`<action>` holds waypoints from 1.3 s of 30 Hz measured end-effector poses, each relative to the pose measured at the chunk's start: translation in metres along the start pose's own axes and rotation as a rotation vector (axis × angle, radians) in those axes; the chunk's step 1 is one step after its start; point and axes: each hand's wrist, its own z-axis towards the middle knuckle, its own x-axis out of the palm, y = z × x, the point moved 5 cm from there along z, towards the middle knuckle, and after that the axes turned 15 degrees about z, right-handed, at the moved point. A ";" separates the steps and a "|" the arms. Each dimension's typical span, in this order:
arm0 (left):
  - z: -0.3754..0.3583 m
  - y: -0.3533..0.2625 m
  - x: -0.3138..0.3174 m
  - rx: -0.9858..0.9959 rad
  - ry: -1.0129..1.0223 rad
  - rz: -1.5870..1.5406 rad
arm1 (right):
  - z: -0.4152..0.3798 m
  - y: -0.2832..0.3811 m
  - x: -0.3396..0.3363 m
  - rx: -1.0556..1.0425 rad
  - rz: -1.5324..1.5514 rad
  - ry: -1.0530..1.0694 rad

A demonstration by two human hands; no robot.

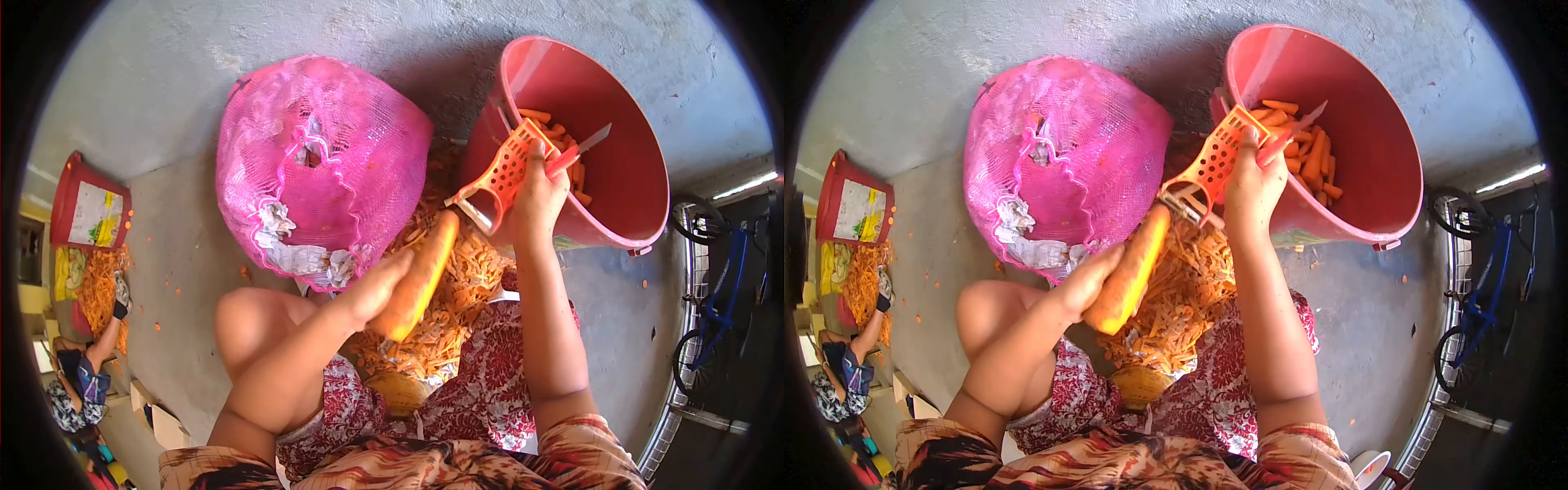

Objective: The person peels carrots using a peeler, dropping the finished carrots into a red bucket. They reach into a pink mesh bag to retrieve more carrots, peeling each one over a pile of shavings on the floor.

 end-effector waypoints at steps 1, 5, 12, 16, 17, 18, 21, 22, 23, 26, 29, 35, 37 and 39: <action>0.003 0.001 -0.005 -0.034 0.040 -0.204 | -0.006 -0.001 0.005 0.037 0.045 0.020; 0.005 -0.013 -0.007 0.035 0.083 -0.438 | -0.045 -0.012 0.027 0.250 0.080 0.191; 0.011 -0.017 0.001 0.111 0.109 -0.488 | -0.078 -0.010 0.046 0.150 -0.119 0.418; 0.011 -0.017 0.007 0.075 0.109 -0.319 | -0.069 -0.011 0.035 0.069 -0.217 0.310; 0.008 -0.015 0.008 0.044 0.178 -0.252 | -0.062 -0.014 0.028 0.044 -0.259 0.256; 0.006 -0.012 0.011 0.011 0.248 -0.185 | -0.044 -0.015 0.018 -0.104 -0.236 0.214; -0.005 -0.008 0.022 -0.078 0.155 -0.053 | 0.004 0.011 -0.012 -0.220 -0.299 -0.079; -0.006 -0.012 0.022 -0.035 0.003 0.112 | 0.006 0.019 -0.014 -0.161 -0.177 -0.090; -0.005 -0.009 0.021 -0.072 0.063 -0.010 | 0.006 0.021 -0.015 -0.102 -0.054 -0.099; 0.007 -0.004 0.010 -0.092 0.157 -0.316 | -0.010 0.016 -0.003 -0.092 0.034 0.062; 0.014 -0.013 0.002 -0.018 0.128 -0.373 | -0.044 0.010 0.022 -0.014 -0.079 0.241; 0.022 -0.024 0.006 0.076 -0.024 -0.436 | -0.079 0.001 0.038 0.114 -0.068 0.372; 0.026 -0.025 0.007 0.110 -0.024 -0.401 | -0.079 0.004 0.037 0.030 -0.150 0.406; 0.027 -0.025 0.009 0.077 -0.059 -0.410 | -0.076 0.007 0.037 0.062 -0.142 0.397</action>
